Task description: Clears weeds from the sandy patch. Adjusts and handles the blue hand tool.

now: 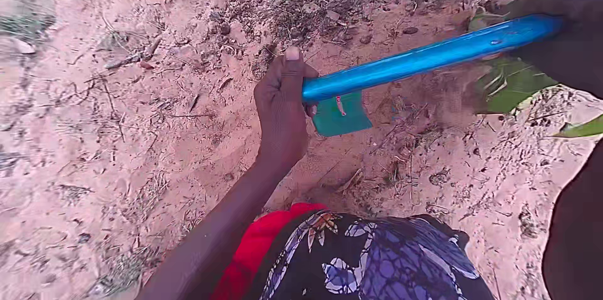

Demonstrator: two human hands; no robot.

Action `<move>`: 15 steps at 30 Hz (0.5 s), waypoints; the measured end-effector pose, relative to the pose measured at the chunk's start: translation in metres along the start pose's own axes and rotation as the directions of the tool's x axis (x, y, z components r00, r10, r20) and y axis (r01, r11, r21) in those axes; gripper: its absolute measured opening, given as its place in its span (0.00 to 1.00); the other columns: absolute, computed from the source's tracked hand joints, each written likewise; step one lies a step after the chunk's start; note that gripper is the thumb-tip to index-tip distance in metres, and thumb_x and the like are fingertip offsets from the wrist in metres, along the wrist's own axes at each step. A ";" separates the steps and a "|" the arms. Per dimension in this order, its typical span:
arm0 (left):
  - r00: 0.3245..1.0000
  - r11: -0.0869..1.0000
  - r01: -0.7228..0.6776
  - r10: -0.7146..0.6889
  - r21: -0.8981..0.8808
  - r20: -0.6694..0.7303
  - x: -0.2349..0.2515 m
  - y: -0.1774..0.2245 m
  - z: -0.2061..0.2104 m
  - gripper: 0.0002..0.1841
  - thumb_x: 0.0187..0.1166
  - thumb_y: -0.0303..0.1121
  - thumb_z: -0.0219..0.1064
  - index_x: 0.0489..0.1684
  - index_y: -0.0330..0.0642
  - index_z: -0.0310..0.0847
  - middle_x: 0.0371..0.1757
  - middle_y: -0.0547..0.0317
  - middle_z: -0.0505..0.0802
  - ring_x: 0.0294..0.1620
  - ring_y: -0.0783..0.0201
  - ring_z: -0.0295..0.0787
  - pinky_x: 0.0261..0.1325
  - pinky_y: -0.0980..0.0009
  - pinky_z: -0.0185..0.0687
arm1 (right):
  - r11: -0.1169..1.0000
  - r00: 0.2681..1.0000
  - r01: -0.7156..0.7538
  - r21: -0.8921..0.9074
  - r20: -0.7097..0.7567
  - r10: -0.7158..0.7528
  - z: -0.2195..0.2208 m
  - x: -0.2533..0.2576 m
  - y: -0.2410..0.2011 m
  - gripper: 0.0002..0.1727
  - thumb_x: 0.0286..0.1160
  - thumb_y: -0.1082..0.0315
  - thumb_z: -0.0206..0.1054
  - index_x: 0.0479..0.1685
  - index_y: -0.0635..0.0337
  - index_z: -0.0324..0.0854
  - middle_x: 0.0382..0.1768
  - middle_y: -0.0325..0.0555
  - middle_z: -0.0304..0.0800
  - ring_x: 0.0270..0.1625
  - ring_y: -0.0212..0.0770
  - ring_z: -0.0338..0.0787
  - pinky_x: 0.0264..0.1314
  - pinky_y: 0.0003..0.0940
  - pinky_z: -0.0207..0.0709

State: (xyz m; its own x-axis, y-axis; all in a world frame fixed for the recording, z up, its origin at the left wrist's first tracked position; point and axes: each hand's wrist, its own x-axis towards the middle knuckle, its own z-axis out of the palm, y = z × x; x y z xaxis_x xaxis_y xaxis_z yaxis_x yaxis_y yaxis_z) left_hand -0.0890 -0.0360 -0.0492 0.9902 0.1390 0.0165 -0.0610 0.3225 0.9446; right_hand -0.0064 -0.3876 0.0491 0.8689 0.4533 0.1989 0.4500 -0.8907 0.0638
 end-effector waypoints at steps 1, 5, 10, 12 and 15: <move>0.998 0.996 0.052 -0.049 0.069 -0.041 -0.001 0.002 -0.032 0.20 0.97 0.44 0.43 0.34 0.51 0.76 0.28 0.69 0.85 0.19 0.77 0.77 0.22 0.84 0.75 | 0.999 0.998 0.035 0.027 0.048 -0.036 0.018 -0.002 -0.050 0.20 0.72 0.48 0.68 0.44 0.57 0.82 0.30 0.65 0.82 0.32 0.74 0.84 0.27 0.72 0.65; 0.932 0.906 0.334 -0.276 0.262 -0.234 -0.019 -0.003 -0.148 0.19 0.95 0.39 0.48 0.26 0.53 0.74 0.22 0.72 0.85 0.17 0.77 0.76 0.22 0.81 0.75 | 0.952 0.925 0.095 0.291 0.327 -0.192 0.101 -0.011 -0.180 0.18 0.67 0.57 0.83 0.44 0.58 0.85 0.20 0.54 0.82 0.21 0.61 0.84 0.20 0.58 0.68; 0.850 0.822 0.492 -0.383 0.286 -0.363 -0.084 -0.037 -0.225 0.20 0.95 0.38 0.47 0.25 0.52 0.74 0.21 0.72 0.85 0.16 0.78 0.75 0.21 0.82 0.72 | 0.802 0.759 0.025 0.597 0.510 -0.404 0.202 -0.030 -0.247 0.18 0.63 0.58 0.85 0.46 0.56 0.87 0.25 0.52 0.87 0.28 0.57 0.88 0.29 0.61 0.76; 0.818 0.817 0.524 -0.404 0.241 -0.409 -0.113 -0.058 -0.234 0.20 0.95 0.38 0.48 0.25 0.52 0.73 0.21 0.72 0.85 0.15 0.79 0.73 0.19 0.83 0.68 | 0.796 0.707 0.050 0.604 0.541 -0.455 0.221 -0.035 -0.258 0.18 0.65 0.58 0.84 0.46 0.56 0.86 0.24 0.53 0.87 0.28 0.59 0.89 0.29 0.61 0.76; 0.796 0.809 0.557 -0.455 0.187 -0.399 -0.145 -0.082 -0.227 0.20 0.95 0.40 0.47 0.27 0.52 0.76 0.22 0.71 0.86 0.15 0.80 0.71 0.19 0.84 0.66 | 0.818 0.658 0.097 0.568 0.580 -0.480 0.231 -0.043 -0.251 0.18 0.67 0.59 0.83 0.51 0.56 0.88 0.25 0.58 0.88 0.30 0.64 0.91 0.30 0.64 0.77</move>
State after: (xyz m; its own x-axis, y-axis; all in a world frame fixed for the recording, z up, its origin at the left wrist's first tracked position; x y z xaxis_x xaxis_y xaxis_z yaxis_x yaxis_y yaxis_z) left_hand -0.2560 0.1303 -0.2039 0.7658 0.3373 -0.5475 0.5253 0.1629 0.8351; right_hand -0.1091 -0.1759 -0.2016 0.4749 0.7458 -0.4672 0.5688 -0.6652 -0.4837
